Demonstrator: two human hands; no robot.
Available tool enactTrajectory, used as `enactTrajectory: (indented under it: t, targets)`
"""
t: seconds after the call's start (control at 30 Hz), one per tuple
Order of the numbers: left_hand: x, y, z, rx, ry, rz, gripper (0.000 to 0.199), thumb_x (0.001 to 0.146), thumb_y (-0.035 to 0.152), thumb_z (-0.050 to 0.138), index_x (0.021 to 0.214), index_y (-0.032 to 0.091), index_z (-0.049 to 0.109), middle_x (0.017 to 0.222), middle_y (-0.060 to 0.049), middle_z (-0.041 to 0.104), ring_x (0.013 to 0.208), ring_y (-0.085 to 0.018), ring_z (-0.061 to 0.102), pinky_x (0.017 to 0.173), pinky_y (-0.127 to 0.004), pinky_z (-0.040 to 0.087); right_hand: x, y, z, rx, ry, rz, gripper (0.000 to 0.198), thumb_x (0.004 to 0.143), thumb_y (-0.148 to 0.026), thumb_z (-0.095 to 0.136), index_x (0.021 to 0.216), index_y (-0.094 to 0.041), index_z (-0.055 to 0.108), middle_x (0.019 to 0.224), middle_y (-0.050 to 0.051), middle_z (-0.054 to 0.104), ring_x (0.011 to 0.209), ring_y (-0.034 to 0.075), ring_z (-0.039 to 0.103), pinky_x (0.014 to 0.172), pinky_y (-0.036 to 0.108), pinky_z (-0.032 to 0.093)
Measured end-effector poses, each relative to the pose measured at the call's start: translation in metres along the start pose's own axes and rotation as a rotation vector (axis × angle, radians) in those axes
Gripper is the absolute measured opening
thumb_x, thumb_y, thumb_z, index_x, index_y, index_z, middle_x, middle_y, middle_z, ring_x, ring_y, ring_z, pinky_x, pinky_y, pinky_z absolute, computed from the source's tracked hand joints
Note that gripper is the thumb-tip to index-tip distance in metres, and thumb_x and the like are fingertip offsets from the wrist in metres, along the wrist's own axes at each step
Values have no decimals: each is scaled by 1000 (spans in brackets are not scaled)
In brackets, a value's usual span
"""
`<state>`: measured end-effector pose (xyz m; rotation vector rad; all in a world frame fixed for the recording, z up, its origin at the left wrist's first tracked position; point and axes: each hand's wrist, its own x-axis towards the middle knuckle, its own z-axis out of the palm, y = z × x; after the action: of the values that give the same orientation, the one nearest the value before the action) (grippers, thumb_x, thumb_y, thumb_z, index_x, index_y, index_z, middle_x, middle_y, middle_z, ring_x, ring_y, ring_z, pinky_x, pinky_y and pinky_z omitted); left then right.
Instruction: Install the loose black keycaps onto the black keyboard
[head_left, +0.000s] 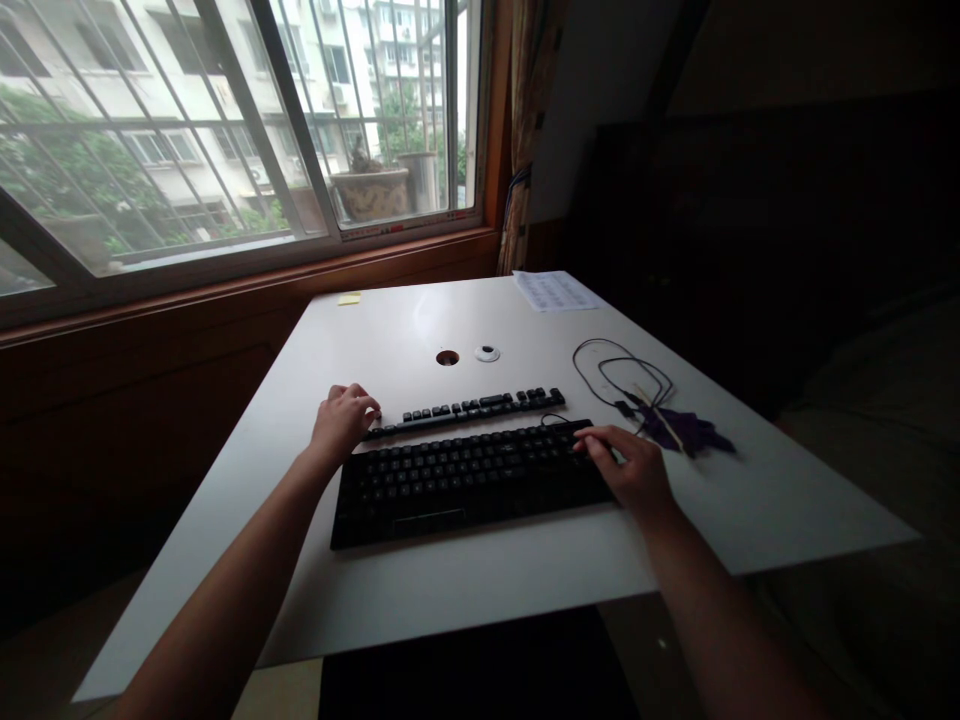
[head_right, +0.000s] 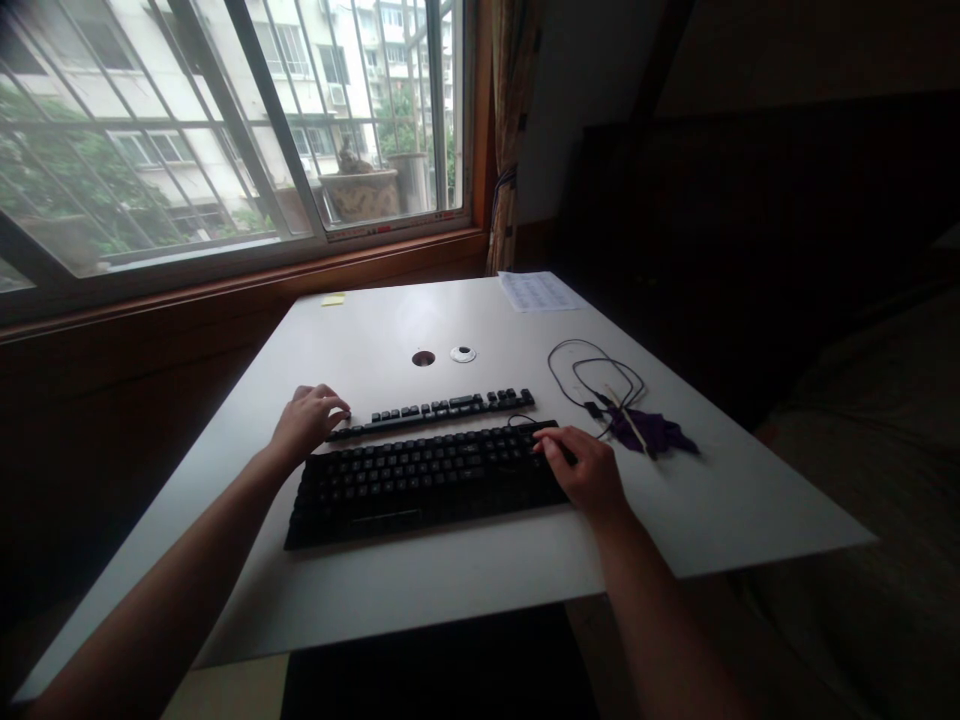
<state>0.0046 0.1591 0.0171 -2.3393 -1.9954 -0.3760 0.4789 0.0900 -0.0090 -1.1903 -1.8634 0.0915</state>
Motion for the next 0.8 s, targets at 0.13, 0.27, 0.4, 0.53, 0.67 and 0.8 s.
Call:
enactTrajectory:
  t: [0.13,0.27,0.4,0.53,0.67,0.8]
  targets:
    - [1,-5,3,-24,-7,0,19,94,32,63,99,27,81,116,-10,73,114,-33,56,97,-45,48,1,-2,0,4,-2,3,17,98,-29,57,99,-27,74,84,1,79,81,23,76,76,37,59]
    - [0,-10,5,-45,-9,-6,20,95,33,61,98,25,79,108,-10,76,110,-32,58,97,-44,47,0,0,0,5,-8,3,17,98,-28,57,99,-27,74,85,1,79,82,24,76,77,38,59]
    - [-3,-14,4,-62,-3,-6,21,95,34,61,96,23,79,107,-10,77,108,-31,60,97,-43,47,0,1,2,8,-8,-3,16,98,-28,58,100,-27,74,86,0,79,83,24,77,77,37,58]
    - [-10,-18,-2,-86,5,10,21,96,36,62,97,23,78,109,-9,77,106,-30,61,99,-43,46,0,1,2,15,-7,0,16,99,-28,58,100,-27,74,85,0,79,82,24,76,77,37,58]
    - [-26,-21,-11,-194,60,70,22,97,41,63,98,24,77,107,-7,78,102,-27,63,101,-44,44,0,1,1,13,-12,-6,16,99,-27,58,101,-26,74,85,0,79,82,23,76,76,36,58]
    - [-52,-15,-22,-291,130,123,25,99,46,62,100,26,77,103,-6,77,102,-27,62,98,-43,45,0,2,2,12,-14,-7,16,100,-27,58,101,-26,74,86,0,79,83,22,76,77,35,57]
